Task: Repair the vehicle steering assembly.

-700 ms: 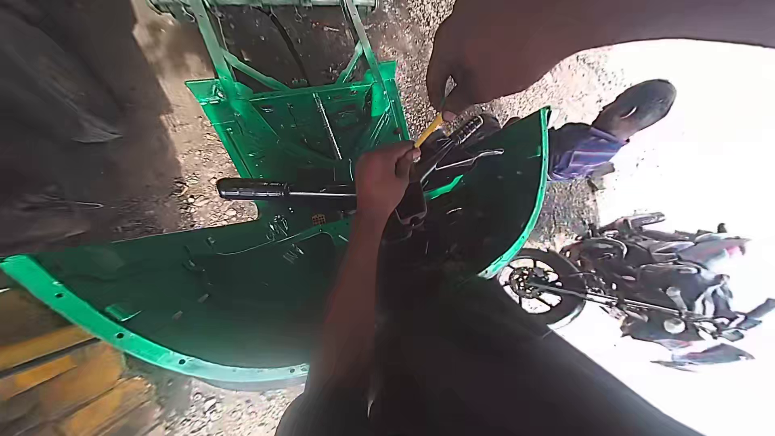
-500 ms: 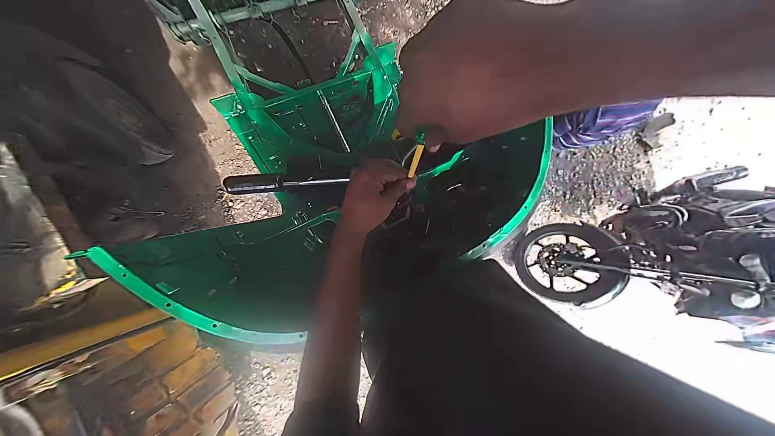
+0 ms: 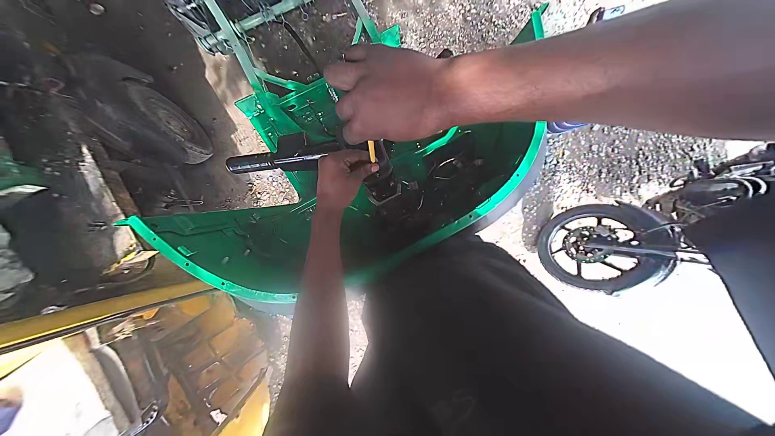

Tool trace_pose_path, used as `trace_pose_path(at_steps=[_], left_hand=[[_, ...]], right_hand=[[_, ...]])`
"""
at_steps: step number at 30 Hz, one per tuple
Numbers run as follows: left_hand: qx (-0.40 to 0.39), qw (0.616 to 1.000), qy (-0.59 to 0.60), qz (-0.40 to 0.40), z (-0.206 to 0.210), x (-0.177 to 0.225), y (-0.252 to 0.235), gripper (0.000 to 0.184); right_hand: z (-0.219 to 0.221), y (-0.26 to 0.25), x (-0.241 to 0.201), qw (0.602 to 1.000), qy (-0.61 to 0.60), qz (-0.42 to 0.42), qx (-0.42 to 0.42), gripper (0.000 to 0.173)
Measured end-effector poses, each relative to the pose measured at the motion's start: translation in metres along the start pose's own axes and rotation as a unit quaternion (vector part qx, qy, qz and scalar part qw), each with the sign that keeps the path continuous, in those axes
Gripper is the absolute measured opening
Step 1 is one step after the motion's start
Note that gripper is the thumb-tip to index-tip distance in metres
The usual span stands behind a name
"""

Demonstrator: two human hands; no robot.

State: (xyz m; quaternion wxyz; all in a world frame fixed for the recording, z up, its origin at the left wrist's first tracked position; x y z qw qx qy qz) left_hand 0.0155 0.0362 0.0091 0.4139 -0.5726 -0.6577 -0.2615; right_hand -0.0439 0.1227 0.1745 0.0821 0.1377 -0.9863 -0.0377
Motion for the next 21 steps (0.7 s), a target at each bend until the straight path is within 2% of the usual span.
trace_pose_path(at_steps=[8,21], left_hand=[[0.022,0.999,-0.032,-0.015,0.0014,0.0013,0.0022,0.015],[0.013,0.998,-0.05,-0.025,0.0026,-0.0001,0.0027,0.015]], right_hand=[[-0.0019,-0.0024,-0.0088,1.0,0.023,-0.008,0.004,0.028],[0.0009,-0.0049,-0.011,0.999,0.027,-0.017,0.015,0.026]])
Point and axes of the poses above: each hand's wrist, its own y-axis away from the middle knuckle, its own z-axis out of the palm, x = y × z, the point moved 7 cm from there along -y, towards the middle knuckle, and after that the axes turned 4 degrees about z, right-handed, at the moved point
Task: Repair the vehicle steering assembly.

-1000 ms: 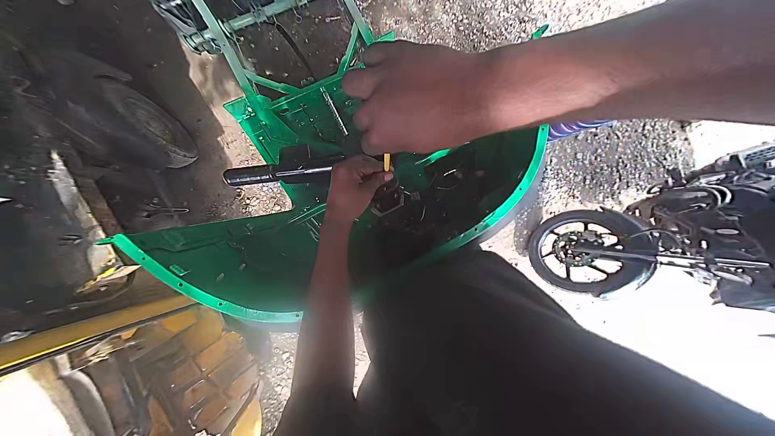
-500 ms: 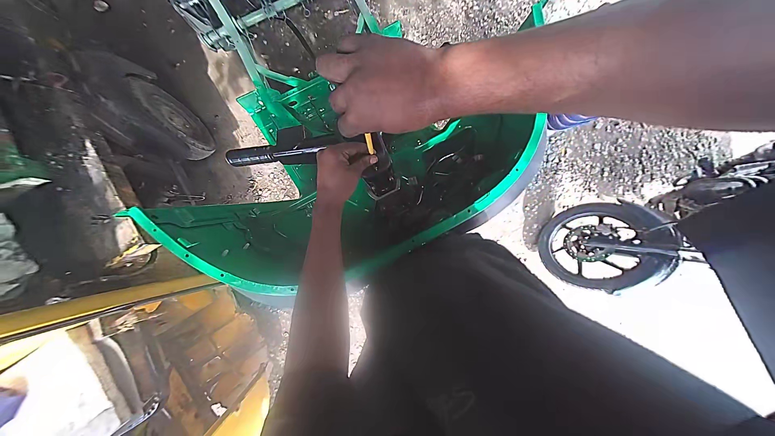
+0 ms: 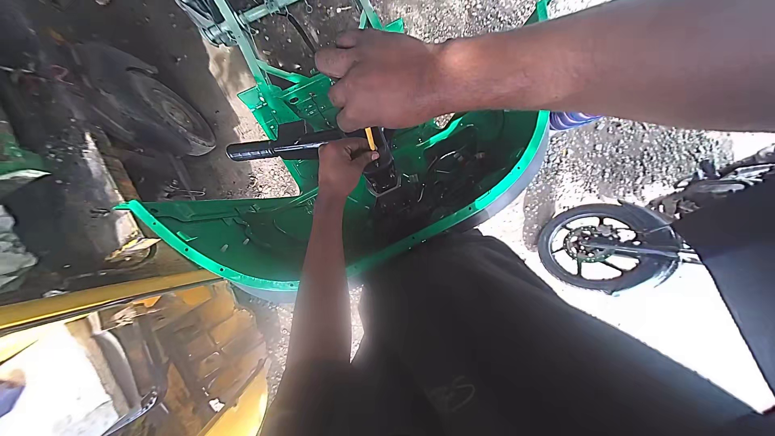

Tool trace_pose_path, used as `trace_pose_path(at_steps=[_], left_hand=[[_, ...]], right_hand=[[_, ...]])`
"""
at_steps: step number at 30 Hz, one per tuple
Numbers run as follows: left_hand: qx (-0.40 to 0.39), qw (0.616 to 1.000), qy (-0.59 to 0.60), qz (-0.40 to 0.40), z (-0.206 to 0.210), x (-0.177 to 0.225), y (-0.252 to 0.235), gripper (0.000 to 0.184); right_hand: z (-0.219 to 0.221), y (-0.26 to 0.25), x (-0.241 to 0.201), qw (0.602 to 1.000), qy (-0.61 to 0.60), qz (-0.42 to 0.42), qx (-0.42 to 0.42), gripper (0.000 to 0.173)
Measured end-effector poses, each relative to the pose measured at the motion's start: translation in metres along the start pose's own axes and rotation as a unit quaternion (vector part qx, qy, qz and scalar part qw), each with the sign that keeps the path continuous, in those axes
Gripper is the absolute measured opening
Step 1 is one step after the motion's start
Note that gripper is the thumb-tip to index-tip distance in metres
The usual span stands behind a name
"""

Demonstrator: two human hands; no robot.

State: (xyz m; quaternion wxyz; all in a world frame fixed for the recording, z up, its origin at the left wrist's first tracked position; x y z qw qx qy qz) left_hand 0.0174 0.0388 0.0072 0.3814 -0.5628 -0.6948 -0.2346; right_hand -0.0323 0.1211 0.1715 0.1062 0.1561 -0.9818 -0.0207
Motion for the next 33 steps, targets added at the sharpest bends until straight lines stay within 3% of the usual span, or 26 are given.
trace_pose_path(at_steps=[8,13,20,26,30,33], left_hand=[[-0.01,1.0,-0.008,0.002,0.0,0.003,0.0,0.015],[-0.023,0.999,-0.002,0.025,0.002,0.003,0.0,0.012],[-0.034,0.998,0.007,0.052,0.002,0.004,0.0,0.012],[-0.041,0.996,0.037,0.073,0.006,0.004,-0.001,0.014],[0.051,0.972,0.208,0.098,-0.001,0.028,-0.007,0.041],[0.193,0.953,0.216,0.088,-0.017,0.038,-0.011,0.044]], right_hand=[[0.001,-0.002,0.001,1.0,-0.003,-0.002,-0.01,0.024],[-0.005,-0.014,-0.005,0.998,0.008,0.009,-0.059,0.022],[-0.008,-0.025,-0.002,0.99,-0.008,0.056,-0.131,0.003],[-0.007,-0.03,0.001,0.982,0.006,0.087,-0.166,0.015],[0.001,-0.037,0.01,0.969,0.01,0.154,-0.193,0.02],[-0.003,-0.037,0.012,0.963,-0.033,0.195,-0.184,0.021]])
Point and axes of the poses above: each hand's wrist, its own y-axis away from the middle knuckle, its own z-axis out of the palm, x = y × z, the point moved 7 cm from there along -y, towards the middle knuckle, and after that the axes turned 4 degrees about z, right-handed, at the moved point
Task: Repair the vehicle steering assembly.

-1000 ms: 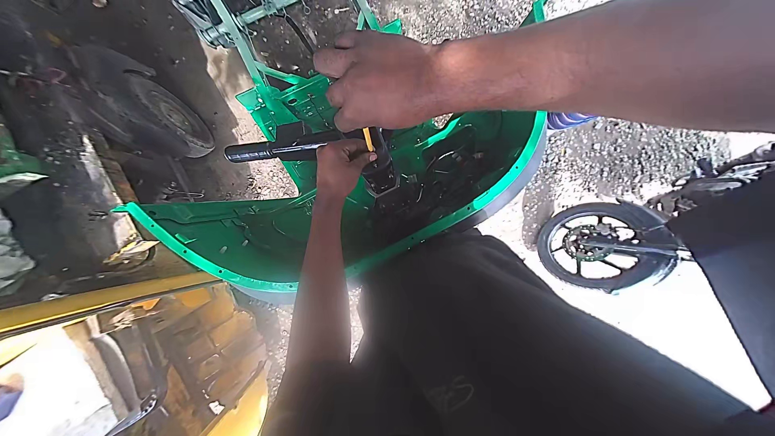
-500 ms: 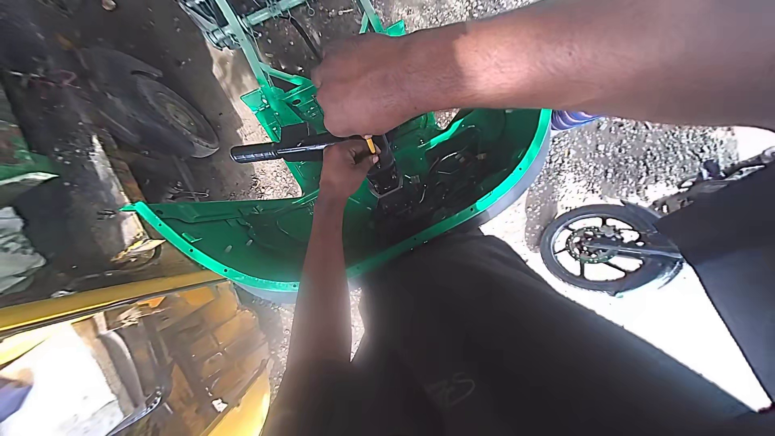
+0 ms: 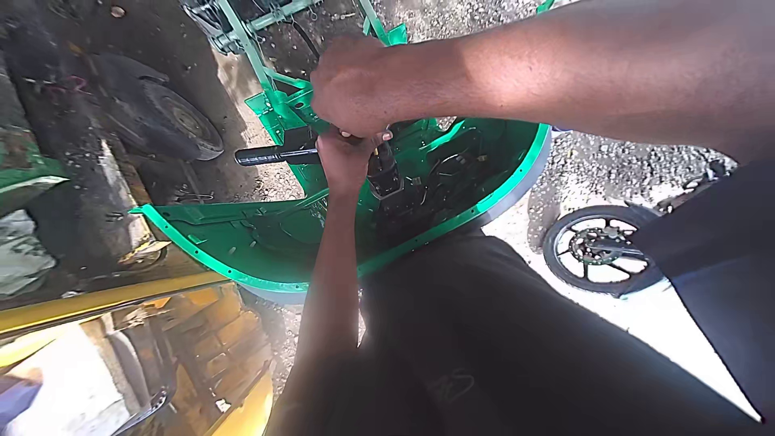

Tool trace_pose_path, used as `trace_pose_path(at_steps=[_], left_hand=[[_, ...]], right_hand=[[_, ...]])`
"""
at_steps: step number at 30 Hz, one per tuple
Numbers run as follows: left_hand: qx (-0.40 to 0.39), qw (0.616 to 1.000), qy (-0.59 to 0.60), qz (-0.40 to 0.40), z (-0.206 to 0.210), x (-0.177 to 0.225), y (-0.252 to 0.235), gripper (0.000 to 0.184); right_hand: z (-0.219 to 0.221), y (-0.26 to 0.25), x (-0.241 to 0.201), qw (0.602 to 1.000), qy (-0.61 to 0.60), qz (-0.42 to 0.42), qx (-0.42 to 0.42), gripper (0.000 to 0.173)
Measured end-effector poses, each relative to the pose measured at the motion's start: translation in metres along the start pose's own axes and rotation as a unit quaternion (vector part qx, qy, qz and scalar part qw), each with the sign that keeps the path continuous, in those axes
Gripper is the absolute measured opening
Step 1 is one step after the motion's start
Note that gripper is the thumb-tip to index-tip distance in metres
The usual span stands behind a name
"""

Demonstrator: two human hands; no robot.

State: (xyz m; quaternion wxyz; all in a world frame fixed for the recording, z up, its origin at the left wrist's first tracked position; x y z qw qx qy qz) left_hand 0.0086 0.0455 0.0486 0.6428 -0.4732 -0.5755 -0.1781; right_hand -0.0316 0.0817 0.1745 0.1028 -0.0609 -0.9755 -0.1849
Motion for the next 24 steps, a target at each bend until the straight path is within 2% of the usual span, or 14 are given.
trace_pose_path(at_steps=[1,3,7,11,13,15,17,19,20,22,24], left_hand=[[0.019,1.0,-0.004,0.002,-0.003,-0.001,0.0,0.04],[0.007,1.0,0.026,0.008,-0.005,-0.004,0.001,0.029],[-0.097,0.995,-0.039,-0.001,-0.01,-0.002,0.001,0.023],[-0.18,0.979,-0.095,-0.011,-0.007,0.01,0.0,0.02],[-0.193,0.979,-0.055,-0.031,-0.002,0.011,0.001,0.032],[-0.148,0.989,-0.006,-0.018,0.0,0.015,-0.003,0.047],[-0.062,0.998,-0.001,0.015,-0.002,0.024,-0.009,0.053],[0.025,0.998,-0.056,0.032,-0.006,0.033,-0.014,0.04],[0.033,0.995,-0.083,0.035,-0.005,0.035,-0.016,0.033],[-0.021,0.993,-0.111,0.045,-0.001,0.038,-0.017,0.019],[-0.107,0.989,-0.093,0.047,0.006,0.04,-0.017,0.018]], right_hand=[[-0.001,0.0,0.002,0.999,-0.031,-0.001,0.015,0.023],[-0.003,-0.003,0.01,0.992,-0.106,-0.011,0.061,0.025],[-0.01,0.01,0.022,0.965,-0.24,-0.037,0.103,0.026],[-0.01,0.026,0.024,0.968,-0.221,-0.043,0.115,0.022],[-0.009,0.029,0.024,0.976,-0.185,-0.023,0.111,0.021],[-0.008,0.031,0.029,0.981,-0.151,0.015,0.125,0.038],[-0.005,0.031,0.035,0.977,-0.132,0.054,0.157,0.06],[-0.002,0.029,0.04,0.974,-0.133,0.089,0.162,0.074],[-0.002,0.029,0.042,0.972,-0.139,0.1,0.16,0.077],[-0.003,0.028,0.044,0.966,-0.173,0.089,0.17,0.069],[-0.004,0.028,0.043,0.953,-0.244,0.028,0.176,0.041]])
Point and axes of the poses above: each hand's wrist, its own y-axis away from the middle knuckle, its own z-axis out of the palm, x = y × z, the point moved 7 cm from there along -y, towards the middle knuckle, and after that the axes turned 4 degrees about z, right-handed, at the moved point
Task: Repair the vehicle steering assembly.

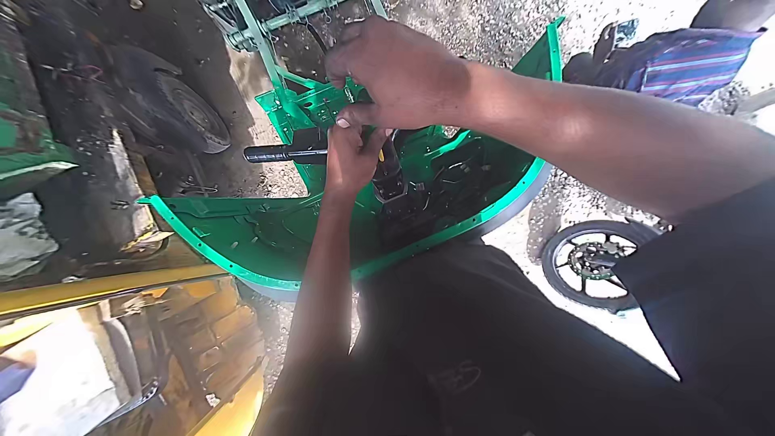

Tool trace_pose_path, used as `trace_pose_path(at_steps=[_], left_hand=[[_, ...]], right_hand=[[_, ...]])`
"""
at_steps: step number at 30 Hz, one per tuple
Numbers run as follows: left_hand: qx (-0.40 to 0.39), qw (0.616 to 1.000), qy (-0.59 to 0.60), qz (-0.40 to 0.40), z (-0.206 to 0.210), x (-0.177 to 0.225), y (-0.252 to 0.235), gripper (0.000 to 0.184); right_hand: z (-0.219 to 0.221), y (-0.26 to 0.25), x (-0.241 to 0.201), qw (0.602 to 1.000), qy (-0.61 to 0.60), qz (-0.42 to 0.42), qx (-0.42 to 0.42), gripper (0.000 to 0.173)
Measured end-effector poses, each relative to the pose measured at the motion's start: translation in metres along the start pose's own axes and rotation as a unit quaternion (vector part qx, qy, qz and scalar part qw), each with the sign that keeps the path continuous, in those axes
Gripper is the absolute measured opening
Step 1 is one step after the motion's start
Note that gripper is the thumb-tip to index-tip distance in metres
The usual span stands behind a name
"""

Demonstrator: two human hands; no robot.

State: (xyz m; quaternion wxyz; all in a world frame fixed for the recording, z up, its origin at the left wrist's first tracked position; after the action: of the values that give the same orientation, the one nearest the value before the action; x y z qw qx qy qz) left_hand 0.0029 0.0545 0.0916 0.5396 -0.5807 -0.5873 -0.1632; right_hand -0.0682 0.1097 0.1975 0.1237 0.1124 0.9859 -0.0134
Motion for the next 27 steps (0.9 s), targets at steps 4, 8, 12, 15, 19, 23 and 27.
trace_pose_path(at_steps=[4,8,12,15,19,23,27], left_hand=[[-0.085,0.975,0.205,-0.014,0.008,0.0,-0.001,0.03],[0.032,0.99,0.132,-0.035,0.003,-0.007,0.001,0.048],[0.13,0.984,-0.063,-0.102,-0.005,-0.009,0.003,0.025],[0.054,0.995,-0.03,-0.079,0.0,-0.007,0.002,0.02],[-0.067,0.988,0.132,-0.039,0.007,-0.006,0.002,0.038],[-0.019,0.99,0.131,-0.046,0.007,-0.002,0.002,0.049],[0.139,0.983,-0.066,-0.1,-0.009,0.002,0.007,0.036]], right_hand=[[-0.002,0.011,-0.012,0.995,-0.047,-0.077,-0.035,0.02],[0.005,0.011,-0.001,1.0,0.029,0.009,0.006,0.044],[0.012,0.007,0.013,0.987,0.104,0.112,0.053,0.078],[0.007,0.012,0.013,0.996,0.004,0.06,0.069,0.053],[0.003,0.022,0.0,0.988,-0.142,-0.041,0.033,0.028],[0.007,0.023,0.002,0.999,-0.037,0.015,0.03,0.024],[0.012,0.017,0.016,0.985,0.093,0.14,0.04,0.077]])
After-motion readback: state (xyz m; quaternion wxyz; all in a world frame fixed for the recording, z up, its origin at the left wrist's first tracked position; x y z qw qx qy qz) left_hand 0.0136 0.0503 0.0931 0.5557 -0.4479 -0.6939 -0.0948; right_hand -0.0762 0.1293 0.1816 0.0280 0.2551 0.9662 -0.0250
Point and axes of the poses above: each hand's wrist, its own y-axis away from the middle knuckle, its own z-axis out of the palm, x = y × z, the point moved 7 cm from there along -y, towards the middle knuckle, and after that the axes turned 4 degrees about z, right-handed, at the moved point
